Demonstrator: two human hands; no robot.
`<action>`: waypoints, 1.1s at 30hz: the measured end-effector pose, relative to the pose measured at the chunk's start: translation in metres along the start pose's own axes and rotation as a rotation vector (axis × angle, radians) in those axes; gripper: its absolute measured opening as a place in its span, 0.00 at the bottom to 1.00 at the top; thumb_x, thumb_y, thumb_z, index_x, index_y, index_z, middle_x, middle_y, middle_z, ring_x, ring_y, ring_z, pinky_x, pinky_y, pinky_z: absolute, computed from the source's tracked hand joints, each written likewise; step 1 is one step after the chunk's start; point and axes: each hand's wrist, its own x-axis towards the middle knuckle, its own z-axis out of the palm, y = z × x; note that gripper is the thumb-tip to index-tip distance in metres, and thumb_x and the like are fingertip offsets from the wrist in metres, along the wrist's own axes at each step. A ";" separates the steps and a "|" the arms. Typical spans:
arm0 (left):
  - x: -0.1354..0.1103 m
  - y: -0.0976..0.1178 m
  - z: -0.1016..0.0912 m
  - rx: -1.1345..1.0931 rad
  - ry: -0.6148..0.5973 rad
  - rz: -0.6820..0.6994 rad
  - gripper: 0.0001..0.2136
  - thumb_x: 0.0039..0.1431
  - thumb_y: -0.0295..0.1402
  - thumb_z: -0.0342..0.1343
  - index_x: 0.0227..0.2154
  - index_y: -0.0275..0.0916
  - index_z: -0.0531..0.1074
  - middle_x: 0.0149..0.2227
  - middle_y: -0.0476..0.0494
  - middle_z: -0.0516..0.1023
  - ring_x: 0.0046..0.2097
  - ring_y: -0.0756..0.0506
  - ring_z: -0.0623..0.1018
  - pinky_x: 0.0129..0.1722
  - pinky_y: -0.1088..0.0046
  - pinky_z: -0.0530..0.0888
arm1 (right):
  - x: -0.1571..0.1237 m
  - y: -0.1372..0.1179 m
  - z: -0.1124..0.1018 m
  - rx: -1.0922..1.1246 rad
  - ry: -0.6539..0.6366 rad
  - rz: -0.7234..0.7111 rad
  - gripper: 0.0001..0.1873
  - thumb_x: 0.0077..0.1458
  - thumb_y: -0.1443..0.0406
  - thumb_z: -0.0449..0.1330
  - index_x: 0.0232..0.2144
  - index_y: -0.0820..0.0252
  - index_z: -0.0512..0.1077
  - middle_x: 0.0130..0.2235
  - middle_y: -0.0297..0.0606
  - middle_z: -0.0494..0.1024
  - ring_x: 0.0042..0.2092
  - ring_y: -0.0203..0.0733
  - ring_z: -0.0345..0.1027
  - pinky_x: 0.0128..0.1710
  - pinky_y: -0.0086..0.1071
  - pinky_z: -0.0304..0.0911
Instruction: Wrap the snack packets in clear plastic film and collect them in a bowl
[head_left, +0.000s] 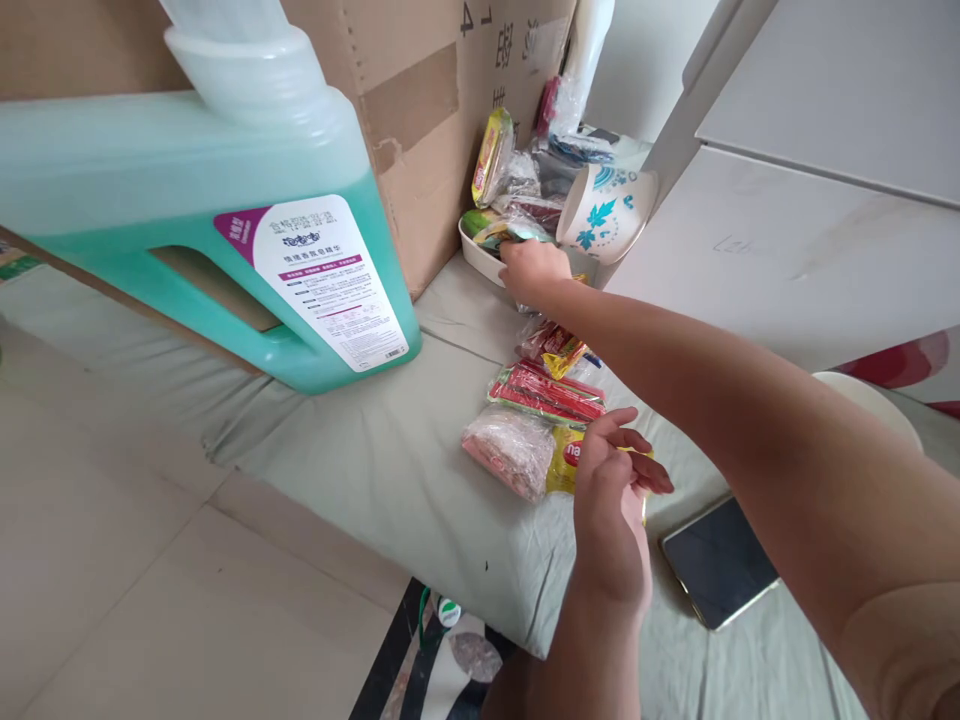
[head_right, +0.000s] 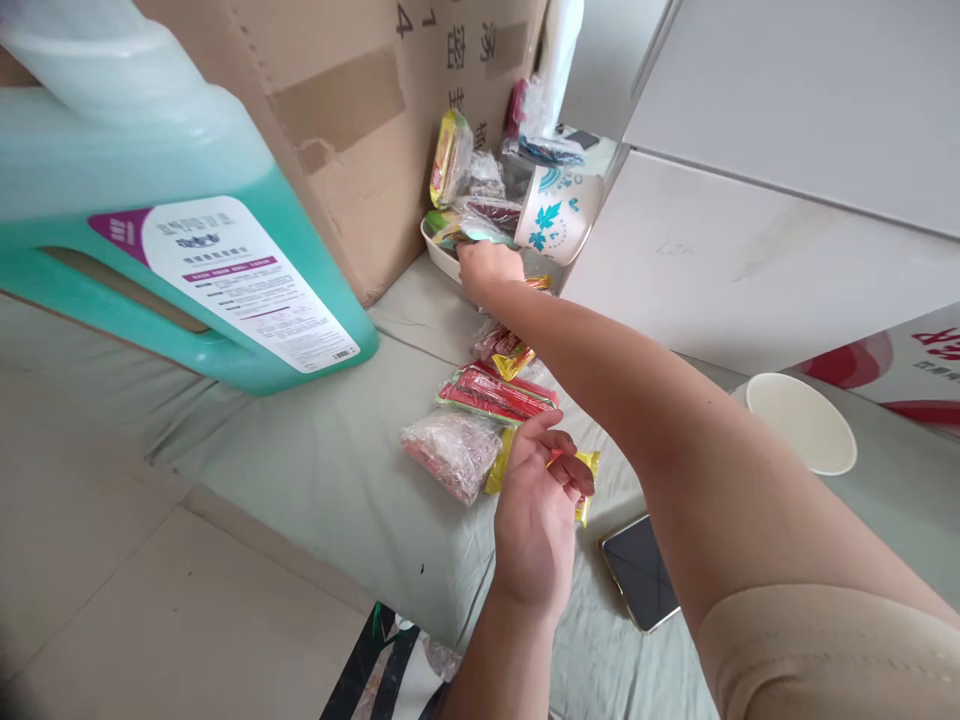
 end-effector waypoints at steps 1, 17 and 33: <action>-0.001 -0.001 0.000 0.007 0.000 0.004 0.16 0.55 0.42 0.63 0.45 0.41 0.78 0.38 0.47 0.71 0.32 0.51 0.71 0.38 0.71 0.69 | -0.003 -0.004 0.000 0.005 0.000 -0.020 0.20 0.66 0.66 0.56 0.56 0.59 0.78 0.53 0.57 0.81 0.55 0.63 0.77 0.50 0.51 0.73; -0.012 -0.007 0.013 0.027 0.012 0.056 0.19 0.51 0.47 0.67 0.41 0.40 0.80 0.35 0.47 0.71 0.31 0.51 0.70 0.36 0.72 0.68 | -0.041 -0.017 -0.026 0.044 0.046 -0.114 0.19 0.65 0.67 0.56 0.53 0.64 0.79 0.51 0.53 0.82 0.54 0.60 0.77 0.53 0.47 0.72; -0.015 -0.009 0.014 0.035 0.046 0.027 0.19 0.47 0.46 0.67 0.39 0.41 0.81 0.34 0.48 0.71 0.31 0.52 0.71 0.35 0.73 0.68 | -0.059 -0.021 -0.061 0.027 0.119 -0.194 0.17 0.66 0.70 0.56 0.54 0.64 0.77 0.52 0.52 0.82 0.51 0.56 0.78 0.49 0.41 0.69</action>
